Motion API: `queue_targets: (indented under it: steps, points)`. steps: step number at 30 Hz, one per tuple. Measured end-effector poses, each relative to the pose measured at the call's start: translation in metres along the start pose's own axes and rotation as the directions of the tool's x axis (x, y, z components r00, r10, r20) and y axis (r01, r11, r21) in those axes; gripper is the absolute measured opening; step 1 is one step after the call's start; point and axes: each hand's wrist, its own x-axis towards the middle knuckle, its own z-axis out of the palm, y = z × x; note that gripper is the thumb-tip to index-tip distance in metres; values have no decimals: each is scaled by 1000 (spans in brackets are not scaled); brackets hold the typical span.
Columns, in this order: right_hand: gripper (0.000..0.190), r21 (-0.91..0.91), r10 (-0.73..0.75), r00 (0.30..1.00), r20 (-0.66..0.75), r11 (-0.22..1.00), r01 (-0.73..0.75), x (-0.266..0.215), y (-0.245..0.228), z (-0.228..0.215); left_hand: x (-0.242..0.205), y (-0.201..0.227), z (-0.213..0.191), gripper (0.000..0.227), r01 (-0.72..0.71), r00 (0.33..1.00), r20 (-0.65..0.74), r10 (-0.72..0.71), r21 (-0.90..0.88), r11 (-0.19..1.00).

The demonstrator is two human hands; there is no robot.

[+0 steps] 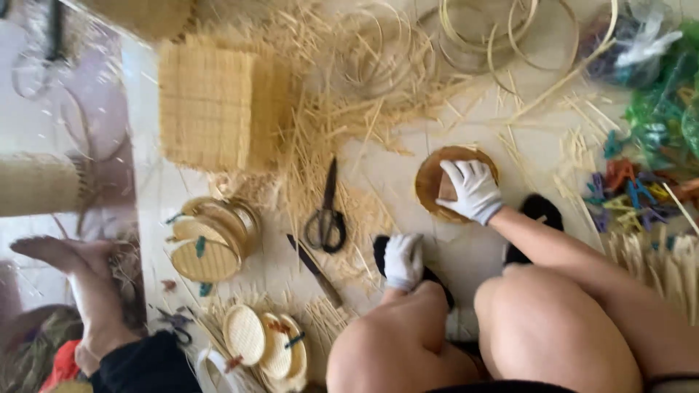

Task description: Weaving and assembling components for small bamboo or rattan baskets on the floor.

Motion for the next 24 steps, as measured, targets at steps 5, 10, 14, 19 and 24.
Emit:
queue_targets:
  steps: [5, 10, 14, 19, 24]
  points:
    - [107, -16, -93, 987, -129, 996, 92, 42, -22, -44, 12, 8, 20, 127, 12, 999, 35, -2, -285, 958]
    - [101, 148, -58, 939, -340, 982, 114, 42, -57, -148, 25, -19, 57, 127, 53, 996, 89, -6, -540, 840]
    - [102, 46, -67, 980, -189, 996, 77, 17, -30, -76, 65, -18, 102, 129, 73, 997, 76, -24, -754, 653]
    - [112, -129, 162, 944, 288, 983, -130, 32, -29, -47, 55, 30, 184, 130, -97, 992, -65, 109, 175, 980]
    - [73, 248, 50, 963, 264, 962, -118, 16, -56, -138, -36, 28, 63, 110, -113, 989, 80, 121, -99, 989]
